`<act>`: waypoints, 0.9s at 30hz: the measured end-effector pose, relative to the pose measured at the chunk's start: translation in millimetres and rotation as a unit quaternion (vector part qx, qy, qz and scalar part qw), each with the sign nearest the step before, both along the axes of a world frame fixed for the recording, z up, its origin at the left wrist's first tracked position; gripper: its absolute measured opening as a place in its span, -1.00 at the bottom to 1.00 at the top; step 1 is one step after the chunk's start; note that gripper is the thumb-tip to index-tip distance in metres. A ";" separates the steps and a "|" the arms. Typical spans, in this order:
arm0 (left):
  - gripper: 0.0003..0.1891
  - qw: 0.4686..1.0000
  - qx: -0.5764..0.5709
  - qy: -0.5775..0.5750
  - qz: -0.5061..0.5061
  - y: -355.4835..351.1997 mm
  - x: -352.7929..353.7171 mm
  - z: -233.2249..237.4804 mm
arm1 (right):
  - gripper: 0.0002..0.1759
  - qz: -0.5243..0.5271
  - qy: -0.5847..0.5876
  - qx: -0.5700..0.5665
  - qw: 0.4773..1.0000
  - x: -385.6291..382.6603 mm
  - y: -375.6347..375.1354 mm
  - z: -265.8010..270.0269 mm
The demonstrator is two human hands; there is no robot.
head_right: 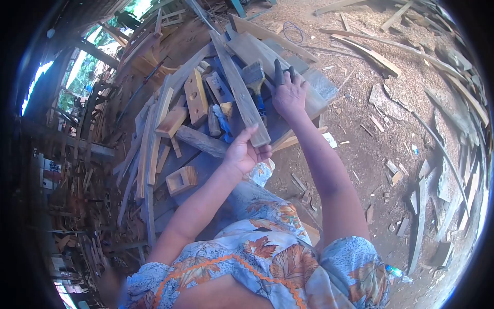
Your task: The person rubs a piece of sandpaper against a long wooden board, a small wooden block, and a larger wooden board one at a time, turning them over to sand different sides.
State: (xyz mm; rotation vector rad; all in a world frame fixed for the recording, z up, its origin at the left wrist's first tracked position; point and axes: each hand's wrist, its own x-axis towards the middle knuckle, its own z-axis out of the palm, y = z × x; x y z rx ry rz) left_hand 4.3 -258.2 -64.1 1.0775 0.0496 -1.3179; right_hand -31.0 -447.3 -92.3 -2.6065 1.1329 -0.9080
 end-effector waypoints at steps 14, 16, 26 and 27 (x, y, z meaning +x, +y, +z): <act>-0.48 0.978 -0.205 -0.016 0.035 73.1 29.4 62.1 | -0.18 0.003 -0.008 0.000 1.000 -0.1 -3.3 -6.0; -0.43 0.976 -0.202 -0.062 0.053 105.4 16.7 68.6 | -0.18 0.003 -0.008 0.000 1.000 -0.6 -2.6 -5.0; -0.20 0.970 -0.160 -0.165 0.079 276.3 7.8 91.9 | -0.31 -0.002 -0.060 0.159 0.986 -10.6 -8.9 16.6; -0.18 0.970 -0.183 -0.135 0.080 288.5 6.1 96.0 | -0.36 -0.034 -0.042 0.264 0.963 -11.3 -16.7 19.5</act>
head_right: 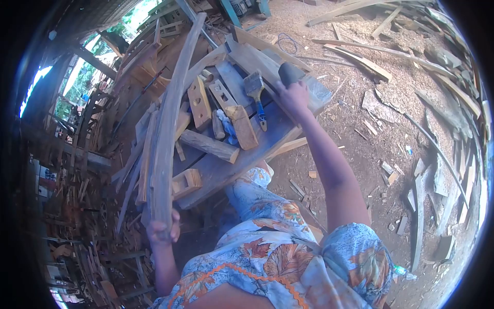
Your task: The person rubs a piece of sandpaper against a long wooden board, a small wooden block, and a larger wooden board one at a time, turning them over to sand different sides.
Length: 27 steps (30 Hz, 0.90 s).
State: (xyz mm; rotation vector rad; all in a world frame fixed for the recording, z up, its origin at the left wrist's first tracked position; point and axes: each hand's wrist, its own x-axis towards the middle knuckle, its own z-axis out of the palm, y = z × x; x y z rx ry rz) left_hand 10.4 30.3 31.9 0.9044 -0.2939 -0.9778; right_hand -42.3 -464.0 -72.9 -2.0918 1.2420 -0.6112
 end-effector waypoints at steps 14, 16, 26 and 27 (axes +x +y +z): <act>-0.19 0.986 0.017 0.105 -0.125 83.1 -8.8 -14.9 | -0.50 0.071 -0.494 -0.003 0.866 -43.2 20.0 51.7; -0.20 0.983 0.029 0.113 -0.142 84.0 -5.2 -19.6 | -0.46 0.111 -0.437 -0.050 0.891 -32.6 27.7 39.8; -0.14 0.980 -0.010 0.160 -0.114 92.8 15.6 -33.6 | -0.33 0.268 -0.207 -0.142 0.930 2.5 94.1 10.9; -0.10 0.987 -0.042 0.140 -0.061 87.8 9.3 -26.1 | -0.31 0.251 -0.171 -0.161 0.939 2.3 110.9 7.4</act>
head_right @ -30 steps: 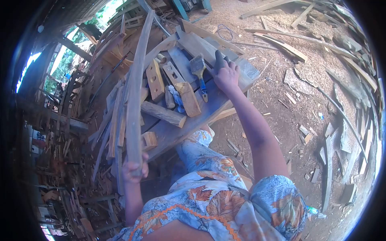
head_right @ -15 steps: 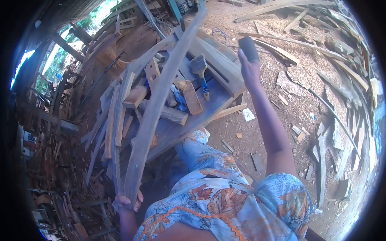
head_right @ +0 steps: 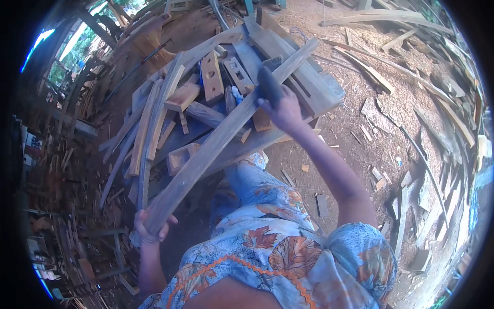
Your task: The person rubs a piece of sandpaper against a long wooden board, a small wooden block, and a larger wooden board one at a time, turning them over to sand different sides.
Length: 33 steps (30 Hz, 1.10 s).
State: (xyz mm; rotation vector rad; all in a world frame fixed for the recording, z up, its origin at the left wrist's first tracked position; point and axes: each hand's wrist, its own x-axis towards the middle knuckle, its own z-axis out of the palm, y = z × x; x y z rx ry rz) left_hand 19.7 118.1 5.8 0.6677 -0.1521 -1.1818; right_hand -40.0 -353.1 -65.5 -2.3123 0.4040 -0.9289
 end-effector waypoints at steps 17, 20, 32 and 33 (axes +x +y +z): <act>-0.05 0.957 -0.038 -0.221 0.182 58.9 3.0 -0.7 | -0.31 0.229 -0.064 -0.040 0.970 4.8 40.6 38.6; -0.04 0.960 -0.098 -0.203 0.165 82.3 13.1 -2.6 | -0.43 0.038 0.009 0.049 0.998 18.7 -33.4 3.9; 0.07 0.912 -0.081 -0.204 0.346 80.7 11.4 -14.7 | -0.21 0.237 -0.048 -0.114 0.964 -5.1 71.8 40.6; 0.08 0.898 -0.070 -0.197 0.387 76.3 10.8 -11.5 | -0.29 0.256 -0.051 -0.151 0.953 -5.8 71.6 41.4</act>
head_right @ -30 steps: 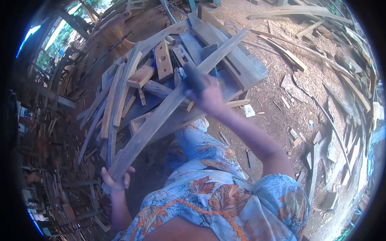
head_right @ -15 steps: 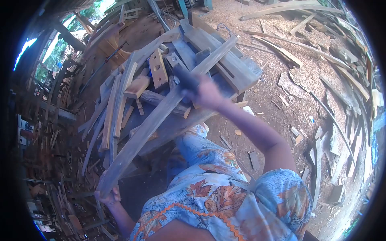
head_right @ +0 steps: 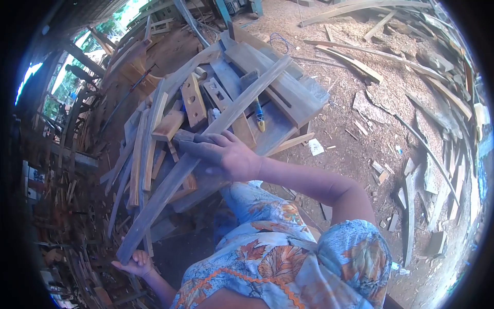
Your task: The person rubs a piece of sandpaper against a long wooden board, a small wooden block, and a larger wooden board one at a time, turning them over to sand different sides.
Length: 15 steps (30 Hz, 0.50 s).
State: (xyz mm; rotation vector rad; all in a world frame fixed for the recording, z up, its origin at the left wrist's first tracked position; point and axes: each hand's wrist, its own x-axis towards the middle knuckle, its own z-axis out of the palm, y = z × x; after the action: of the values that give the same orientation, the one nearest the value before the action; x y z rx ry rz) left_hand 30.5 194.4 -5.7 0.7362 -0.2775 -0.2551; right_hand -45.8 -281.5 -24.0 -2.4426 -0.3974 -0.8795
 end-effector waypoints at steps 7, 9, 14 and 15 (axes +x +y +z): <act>-0.17 0.989 0.077 0.041 0.120 -10.1 -3.3 6.4 | -0.32 -0.130 0.090 0.234 0.959 12.4 -133.7 -5.6; -0.31 0.986 0.102 0.030 0.130 -15.8 -6.4 14.2 | -0.31 -0.359 0.166 0.159 0.905 23.6 -197.2 -29.0; -0.35 0.983 0.132 0.008 0.127 -15.9 -3.7 23.0 | -0.27 -0.452 0.282 0.272 0.802 42.1 -295.1 -58.8; -0.35 0.983 0.139 -0.001 0.120 -17.6 -3.4 24.1 | -0.28 -0.453 0.259 0.288 0.803 45.8 -296.3 -58.4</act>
State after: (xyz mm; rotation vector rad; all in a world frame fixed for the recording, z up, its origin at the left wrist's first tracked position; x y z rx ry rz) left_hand 27.0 176.8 18.4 1.0367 -0.1536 -0.0624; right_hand 0.0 -577.8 -82.5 -2.0652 1.1603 -0.4781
